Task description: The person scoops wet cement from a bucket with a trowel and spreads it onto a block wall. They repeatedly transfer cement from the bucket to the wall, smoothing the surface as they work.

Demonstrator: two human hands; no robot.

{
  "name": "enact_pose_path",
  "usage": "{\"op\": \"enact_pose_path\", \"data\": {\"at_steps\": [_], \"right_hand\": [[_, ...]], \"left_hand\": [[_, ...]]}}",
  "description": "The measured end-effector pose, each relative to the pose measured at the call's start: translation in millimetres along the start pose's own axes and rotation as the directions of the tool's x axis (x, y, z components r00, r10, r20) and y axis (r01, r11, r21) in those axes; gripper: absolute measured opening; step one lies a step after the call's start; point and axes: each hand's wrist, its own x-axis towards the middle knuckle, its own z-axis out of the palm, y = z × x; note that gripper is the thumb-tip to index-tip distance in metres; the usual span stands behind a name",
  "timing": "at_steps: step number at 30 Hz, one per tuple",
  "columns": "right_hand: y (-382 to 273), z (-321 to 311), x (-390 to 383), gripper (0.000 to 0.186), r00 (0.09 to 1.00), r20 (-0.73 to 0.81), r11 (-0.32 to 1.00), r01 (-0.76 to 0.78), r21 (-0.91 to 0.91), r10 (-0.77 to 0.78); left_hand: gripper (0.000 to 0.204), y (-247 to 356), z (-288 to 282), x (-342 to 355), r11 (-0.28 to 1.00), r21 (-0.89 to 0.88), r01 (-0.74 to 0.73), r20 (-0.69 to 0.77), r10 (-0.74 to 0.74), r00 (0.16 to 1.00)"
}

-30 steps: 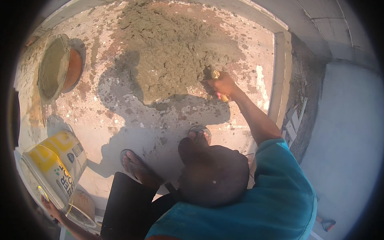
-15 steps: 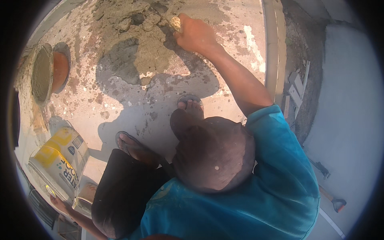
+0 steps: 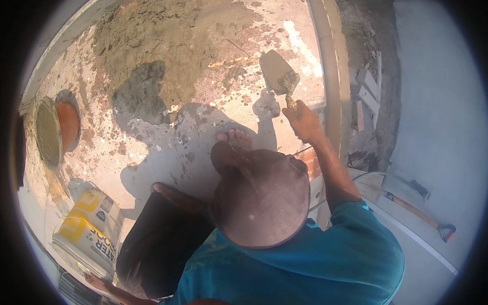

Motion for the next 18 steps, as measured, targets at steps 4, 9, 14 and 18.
{"op": "enact_pose_path", "data": {"at_steps": [4, 9, 14, 18], "right_hand": [[5.0, -23.5, -31.2, 0.060, 0.986, 0.026, 0.948, -0.163, 0.275, 0.162], [-24.6, 20.1, -18.9, 0.026, 0.949, 0.313, 0.792, -0.224, 0.567, 0.044], [-7.0, 101.5, 4.2, 0.027, 0.946, 0.131, 0.540, -0.280, 0.794, 0.298], [-101.6, 150.4, 31.2, 0.029, 0.969, 0.244, 0.735, -0.199, 0.648, 0.047]], "left_hand": [[0.073, 19.0, 10.5, -5.7, 0.999, 0.022, -0.037, 0.056, 0.036, 0.998], [0.068, 15.0, 2.7, -7.1, 0.998, 0.061, -0.034, 0.066, 0.030, 0.997], [0.069, 9.4, -4.8, -9.8, 0.980, 0.025, -0.195, 0.099, 0.192, 0.976], [0.066, 60.4, 6.7, -21.3, 0.997, -0.023, 0.075, 0.049, -0.074, 0.996]]}}
